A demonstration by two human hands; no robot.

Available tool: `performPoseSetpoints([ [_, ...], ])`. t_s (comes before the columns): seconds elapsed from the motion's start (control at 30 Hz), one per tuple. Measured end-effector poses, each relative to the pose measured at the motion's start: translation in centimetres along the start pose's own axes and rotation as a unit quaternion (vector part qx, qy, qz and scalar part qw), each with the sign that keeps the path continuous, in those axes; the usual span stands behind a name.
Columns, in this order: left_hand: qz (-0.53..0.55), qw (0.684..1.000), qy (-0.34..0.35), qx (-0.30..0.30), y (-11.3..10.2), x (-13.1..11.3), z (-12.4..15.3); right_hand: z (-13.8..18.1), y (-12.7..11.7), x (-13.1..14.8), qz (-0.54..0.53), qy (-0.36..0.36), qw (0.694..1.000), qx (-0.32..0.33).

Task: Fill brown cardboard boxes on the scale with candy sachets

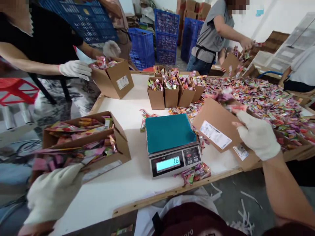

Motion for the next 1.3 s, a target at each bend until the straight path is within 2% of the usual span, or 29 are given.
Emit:
performPoseSetpoints([
  [0.07,-0.073,0.997,0.027,0.011,1.7,0.0,-2.1,-2.1,-0.5,2.7,-0.069,-0.062,0.994,-0.066],
  [0.13,-0.123,0.992,0.029,0.031,3.3,0.8,-4.6,-4.2,1.2,5.6,-0.133,-0.104,0.982,-0.079],
  [0.23,-0.163,0.984,0.019,0.068,5.2,2.0,-7.5,-6.2,6.2,10.6,-0.216,-0.169,0.962,-0.006],
  [0.3,-0.179,0.981,0.025,0.075,5.9,2.0,-8.4,-6.6,8.9,13.4,-0.244,-0.211,0.945,0.05],
  [0.37,-0.182,0.982,0.037,0.022,5.4,1.0,-8.3,-6.5,9.8,14.9,-0.254,-0.237,0.936,0.065],
  [0.47,-0.145,0.981,0.057,-0.12,3.0,-1.6,-5.8,-5.9,7.9,14.6,-0.285,-0.249,0.925,0.02],
  [0.53,-0.093,0.981,0.059,-0.157,2.1,-3.3,-2.8,-5.5,5.8,12.8,-0.325,-0.228,0.917,-0.033],
  [0.63,0.011,0.992,0.031,-0.121,3.1,-5.5,2.8,-5.3,4.1,8.5,-0.376,-0.135,0.912,-0.091],
  [0.73,0.102,0.994,-0.039,-0.028,6.9,-7.4,9.0,-5.8,5.0,5.3,-0.426,-0.056,0.9,-0.074],
  [0.8,0.123,0.988,-0.082,0.05,10.0,-8.5,12.7,-6.5,5.7,4.7,-0.456,-0.033,0.888,-0.048],
  [0.87,0.111,0.982,-0.106,0.107,12.3,-9.5,15.0,-7.4,5.9,5.3,-0.474,-0.031,0.88,-0.028],
  [0.93,0.088,0.981,-0.122,0.126,13.3,-10.1,15.9,-8.5,5.6,6.6,-0.484,-0.039,0.874,-0.014],
  [1.07,0.069,0.979,-0.145,0.127,13.2,-10.1,15.7,-10.8,4.9,10.0,-0.476,-0.068,0.876,0.022],
  [1.13,0.071,0.978,-0.145,0.131,13.0,-10.1,15.5,-11.7,5.2,11.6,-0.446,-0.084,0.89,0.052],
  [1.23,0.071,0.977,-0.148,0.137,12.9,-10.1,15.6,-12.5,6.9,14.1,-0.352,-0.114,0.92,0.132],
  [1.3,0.074,0.977,-0.148,0.136,12.9,-10.0,15.6,-12.5,8.9,15.9,-0.306,-0.143,0.917,0.213],
])
Point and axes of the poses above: each hand's wrist, its own z-axis away from the middle knuckle, its own y-axis out of the palm, x = y × z, the point moved 7 cm from there along -z, towards the middle knuckle, and after that the axes turned 1 degree about y, right-handed, at the moved point
